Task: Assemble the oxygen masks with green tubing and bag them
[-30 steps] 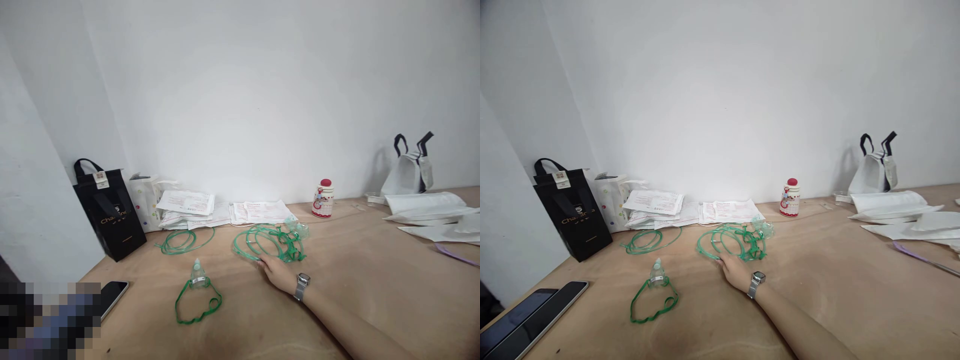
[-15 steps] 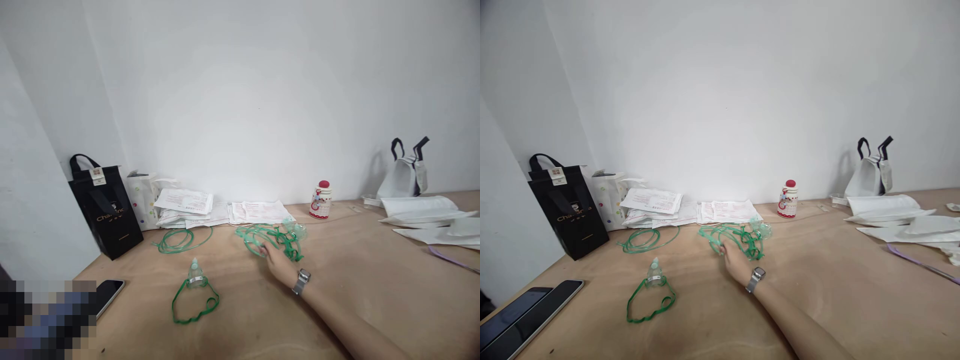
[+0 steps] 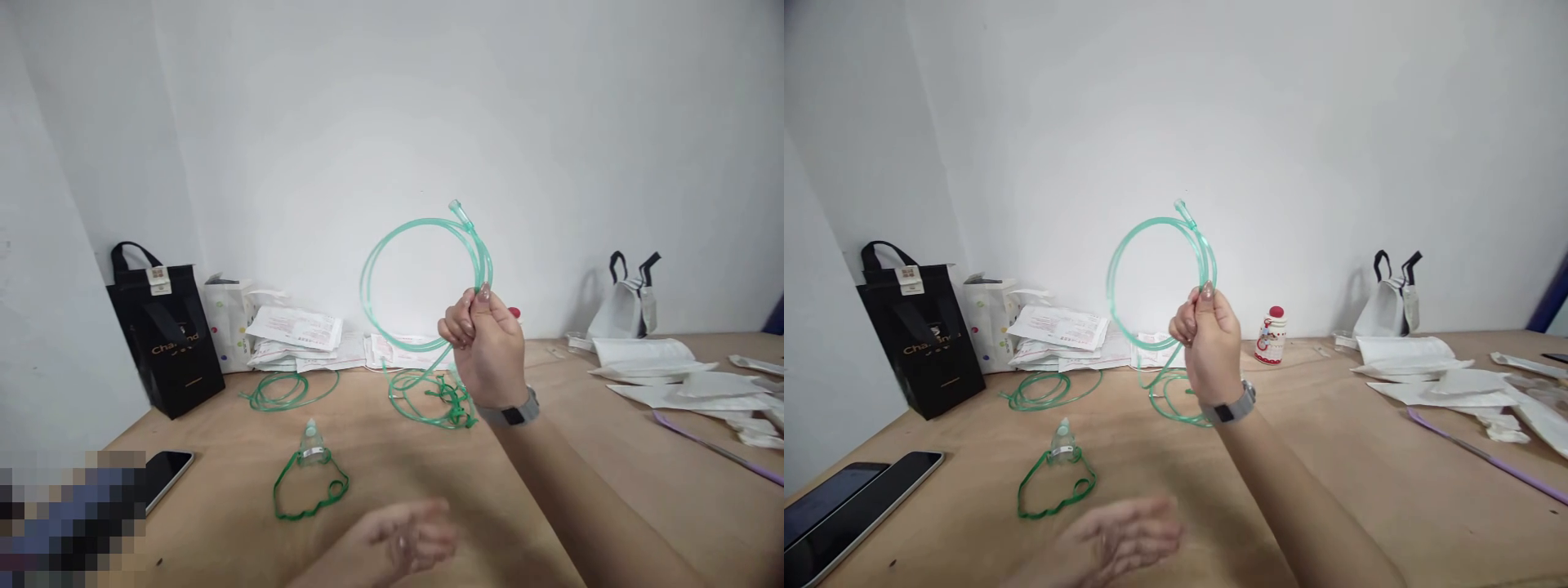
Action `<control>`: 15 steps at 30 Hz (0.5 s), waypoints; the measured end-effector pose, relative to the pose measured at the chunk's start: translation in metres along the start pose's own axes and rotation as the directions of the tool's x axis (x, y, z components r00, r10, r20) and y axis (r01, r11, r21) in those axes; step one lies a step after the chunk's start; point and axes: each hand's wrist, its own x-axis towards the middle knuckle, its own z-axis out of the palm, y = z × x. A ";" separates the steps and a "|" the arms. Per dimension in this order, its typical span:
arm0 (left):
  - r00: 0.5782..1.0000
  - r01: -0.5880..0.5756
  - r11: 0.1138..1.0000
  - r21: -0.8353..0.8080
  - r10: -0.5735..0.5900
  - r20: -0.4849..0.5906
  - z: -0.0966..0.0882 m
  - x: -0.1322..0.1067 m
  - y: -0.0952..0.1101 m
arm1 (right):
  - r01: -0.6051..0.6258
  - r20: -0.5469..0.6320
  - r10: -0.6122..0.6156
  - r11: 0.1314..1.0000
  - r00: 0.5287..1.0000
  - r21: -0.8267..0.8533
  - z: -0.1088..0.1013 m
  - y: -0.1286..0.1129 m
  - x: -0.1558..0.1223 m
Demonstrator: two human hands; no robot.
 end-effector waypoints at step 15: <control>0.921 -0.231 0.933 -0.276 0.118 -0.372 -0.082 0.044 0.028 | -0.618 0.014 0.618 0.785 0.786 0.038 -0.057 0.091 -0.092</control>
